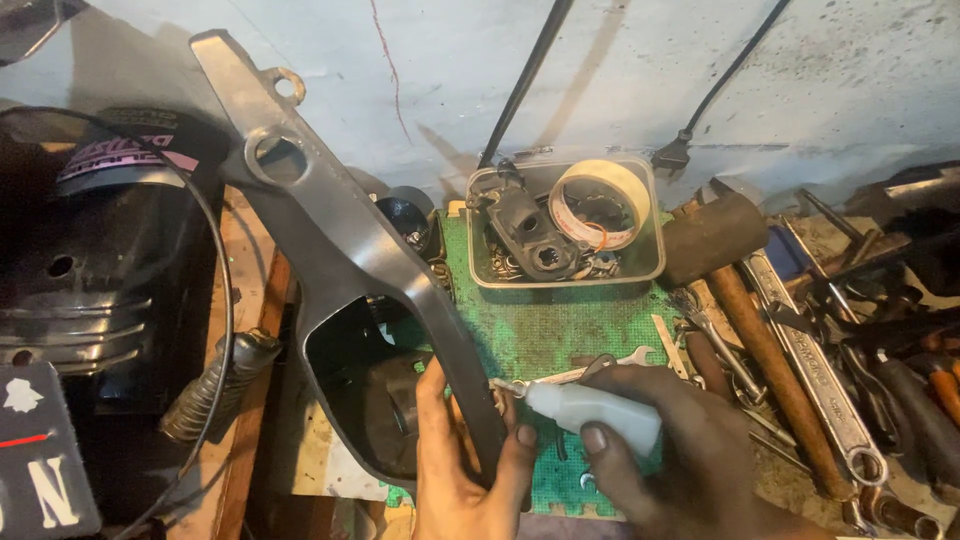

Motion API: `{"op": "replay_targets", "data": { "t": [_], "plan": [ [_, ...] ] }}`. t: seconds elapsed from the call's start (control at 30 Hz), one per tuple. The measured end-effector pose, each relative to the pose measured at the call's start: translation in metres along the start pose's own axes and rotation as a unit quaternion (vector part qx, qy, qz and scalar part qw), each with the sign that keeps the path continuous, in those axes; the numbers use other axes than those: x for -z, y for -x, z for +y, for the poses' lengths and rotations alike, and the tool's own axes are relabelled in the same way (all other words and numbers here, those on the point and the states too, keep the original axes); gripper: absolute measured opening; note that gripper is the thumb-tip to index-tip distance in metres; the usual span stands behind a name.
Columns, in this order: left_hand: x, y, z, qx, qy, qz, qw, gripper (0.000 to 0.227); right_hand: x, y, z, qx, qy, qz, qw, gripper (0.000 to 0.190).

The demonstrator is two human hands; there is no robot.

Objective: The person holds a black motorcycle part and applies a white liquid from a bottle to a specific area. They then use a small metal tool to spread the liquid and a cloth to wipe the surface. The person repeats the application and wiping process on the part.

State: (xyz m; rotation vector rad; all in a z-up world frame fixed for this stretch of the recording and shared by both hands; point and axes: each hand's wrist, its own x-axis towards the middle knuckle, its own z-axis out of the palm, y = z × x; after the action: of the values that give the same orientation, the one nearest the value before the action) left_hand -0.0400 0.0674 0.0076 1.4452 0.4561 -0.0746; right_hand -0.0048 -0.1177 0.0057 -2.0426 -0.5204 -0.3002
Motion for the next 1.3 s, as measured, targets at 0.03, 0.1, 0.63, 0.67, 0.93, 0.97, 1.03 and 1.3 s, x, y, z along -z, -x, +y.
{"op": "replay_targets", "data": {
  "t": [0.03,0.1,0.63,0.67,0.93,0.97,1.03,1.3],
  "plan": [
    [0.004,0.002,-0.006,-0.094,-0.056,0.002,0.994,0.09,-0.005,0.009,0.007,-0.083,-0.099,0.014,0.992,0.037],
    [0.01,0.006,-0.015,-0.186,-0.112,0.005,0.976,0.087,-0.012,0.022,0.019,-0.165,-0.197,0.025,0.966,0.035],
    [0.017,-0.014,-0.012,-0.169,0.143,-0.121,0.968,0.08,0.027,0.011,0.071,-0.356,-0.038,-0.069,0.931,0.045],
    [0.017,-0.013,-0.016,-0.192,0.108,-0.116,0.969,0.083,0.031,0.008,0.07,-0.39,0.079,-0.125,0.909,0.042],
    [0.012,-0.015,-0.016,-0.22,0.038,-0.029,0.974,0.084,-0.015,-0.035,0.107,-0.074,0.071,-0.131,0.986,0.035],
    [0.012,-0.014,-0.016,-0.216,0.05,-0.036,0.974,0.084,-0.023,-0.035,0.117,-0.061,0.08,-0.136,0.986,0.035],
    [0.013,-0.012,-0.014,-0.212,0.042,-0.024,0.976,0.086,-0.026,-0.029,0.117,-0.068,0.073,-0.137,0.985,0.036],
    [0.014,-0.014,-0.017,-0.211,0.018,-0.006,0.977,0.09,-0.019,-0.011,0.106,-0.08,0.108,-0.105,0.985,0.035]
  ]
}}
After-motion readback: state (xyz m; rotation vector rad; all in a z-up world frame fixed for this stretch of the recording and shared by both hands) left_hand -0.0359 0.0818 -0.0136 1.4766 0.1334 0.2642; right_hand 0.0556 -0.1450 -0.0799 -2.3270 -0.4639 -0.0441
